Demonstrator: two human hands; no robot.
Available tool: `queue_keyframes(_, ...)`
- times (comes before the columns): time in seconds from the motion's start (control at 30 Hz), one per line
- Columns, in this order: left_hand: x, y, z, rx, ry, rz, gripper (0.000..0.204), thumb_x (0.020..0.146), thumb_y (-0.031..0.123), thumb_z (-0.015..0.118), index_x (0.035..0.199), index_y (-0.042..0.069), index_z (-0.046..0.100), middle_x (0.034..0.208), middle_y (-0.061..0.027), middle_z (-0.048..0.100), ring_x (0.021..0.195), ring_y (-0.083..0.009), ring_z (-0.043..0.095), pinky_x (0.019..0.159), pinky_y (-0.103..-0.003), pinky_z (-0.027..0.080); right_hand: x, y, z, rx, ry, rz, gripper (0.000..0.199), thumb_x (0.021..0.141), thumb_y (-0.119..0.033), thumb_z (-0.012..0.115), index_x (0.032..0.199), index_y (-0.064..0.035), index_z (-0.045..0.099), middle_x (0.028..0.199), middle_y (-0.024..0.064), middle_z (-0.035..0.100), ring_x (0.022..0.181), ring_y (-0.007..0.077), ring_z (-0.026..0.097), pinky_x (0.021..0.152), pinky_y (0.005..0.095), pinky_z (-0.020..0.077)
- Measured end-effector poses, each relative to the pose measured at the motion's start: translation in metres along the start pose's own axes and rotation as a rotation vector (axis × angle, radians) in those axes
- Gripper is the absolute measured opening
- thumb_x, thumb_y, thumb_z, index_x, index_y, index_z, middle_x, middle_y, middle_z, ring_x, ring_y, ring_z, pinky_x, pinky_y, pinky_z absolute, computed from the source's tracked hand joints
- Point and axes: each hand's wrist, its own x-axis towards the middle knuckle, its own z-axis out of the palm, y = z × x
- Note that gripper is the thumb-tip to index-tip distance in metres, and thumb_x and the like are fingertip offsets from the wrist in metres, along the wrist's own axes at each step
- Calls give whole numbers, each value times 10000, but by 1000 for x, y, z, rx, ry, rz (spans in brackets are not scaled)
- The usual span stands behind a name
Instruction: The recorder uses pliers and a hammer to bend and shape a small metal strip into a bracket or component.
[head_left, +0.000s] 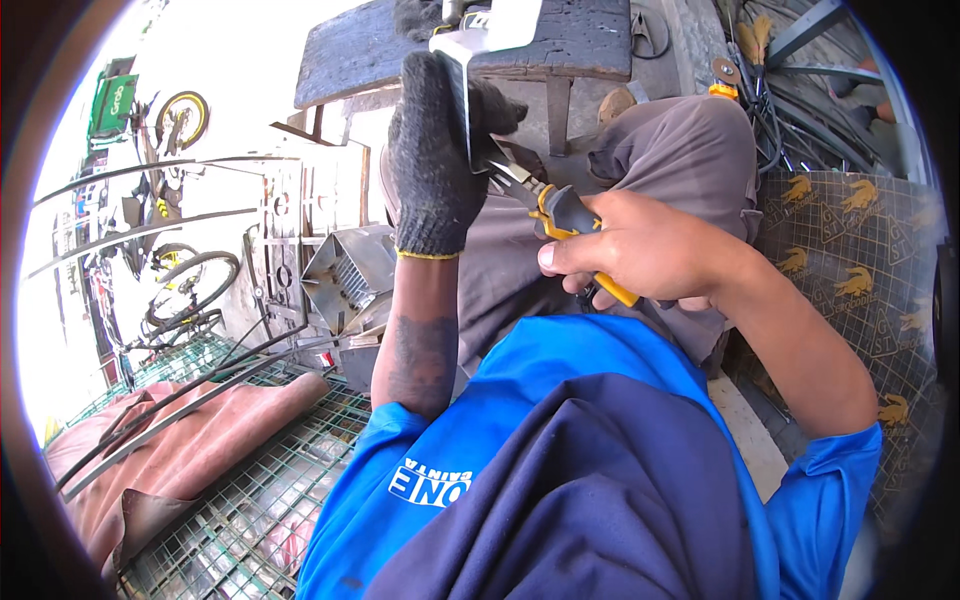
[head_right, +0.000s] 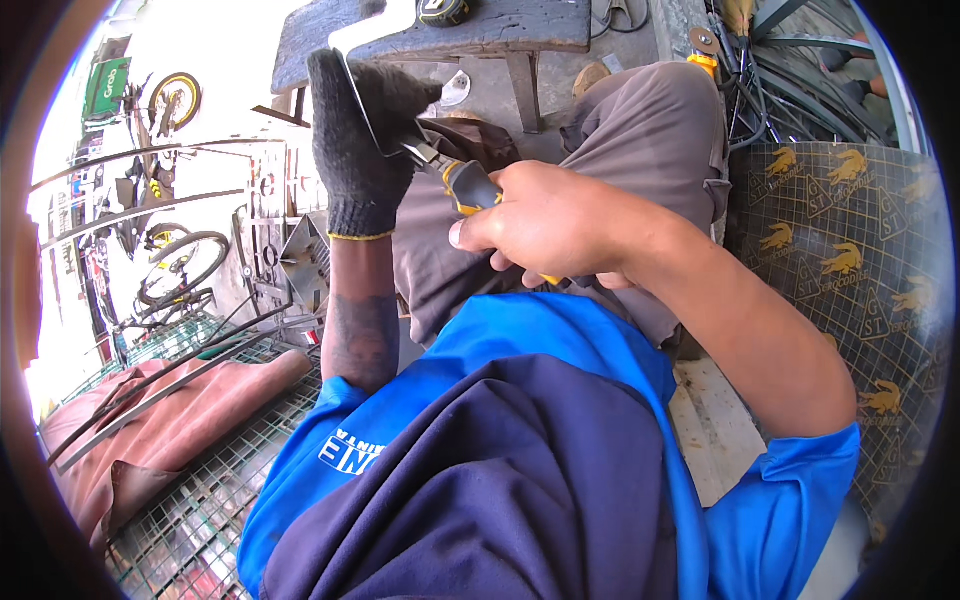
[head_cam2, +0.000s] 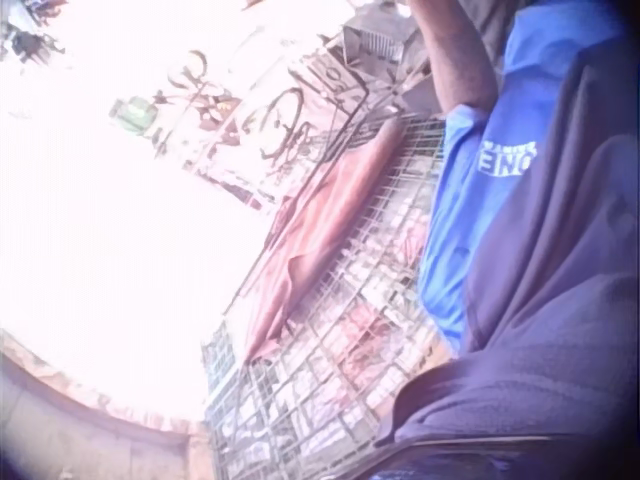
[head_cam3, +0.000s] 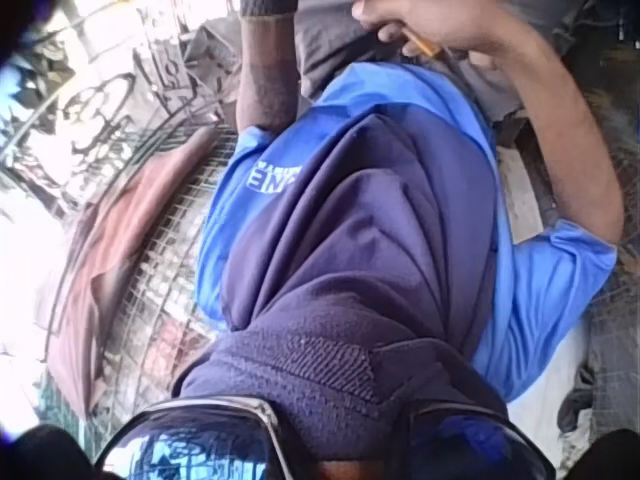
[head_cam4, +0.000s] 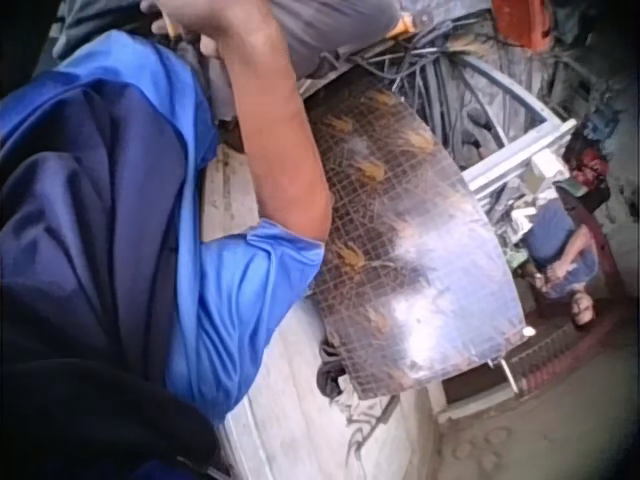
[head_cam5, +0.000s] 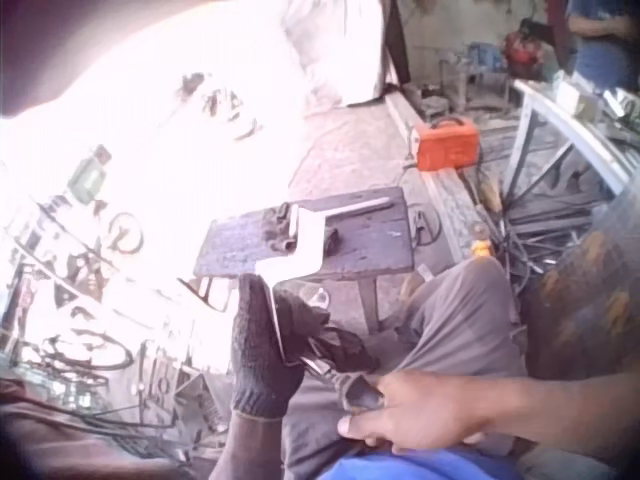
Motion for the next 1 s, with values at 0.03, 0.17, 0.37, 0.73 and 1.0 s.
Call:
queue_keyframes(0.03,-4,4,4,-397,25,-82,266,1077,281,509,958,68,616,873,-145,662,818,-320,674,789,-440,558,-3,1,0,138,-72,24,374,956,-312,657,1102,32,636,999,182,699,912,240,691,790,366,536)
queue_keyframes(0.17,17,0,-20,-760,99,-237,338,1084,339,490,1054,28,619,954,-111,680,854,-273,684,861,-479,577,-25,7,6,460,-155,0,479,983,-313,654,1279,46,539,1097,187,679,959,224,679,777,354,546)
queue_keyframes(0.37,10,-6,-22,-812,126,-299,374,1060,242,475,1302,-35,539,1153,-176,683,1032,-332,676,1024,-597,504,-69,-11,-6,-142,326,-189,501,961,-259,695,1359,14,558,997,96,706,895,143,649,823,306,517)
queue_keyframes(0.73,-15,2,-27,-551,165,-389,506,995,413,610,1330,43,530,1123,-191,705,936,-296,719,819,-446,588,-174,-40,-21,-849,301,-812,682,887,-394,734,1348,66,533,1031,187,623,714,156,564,645,299,485)
queue_keyframes(1.0,-48,20,-29,8,288,-239,261,937,251,726,1047,38,621,738,-38,614,593,-118,593,485,-255,458,-109,24,-22,-722,794,-400,527,819,-25,708,1328,-20,574,1196,187,633,1082,351,628,957,411,484)
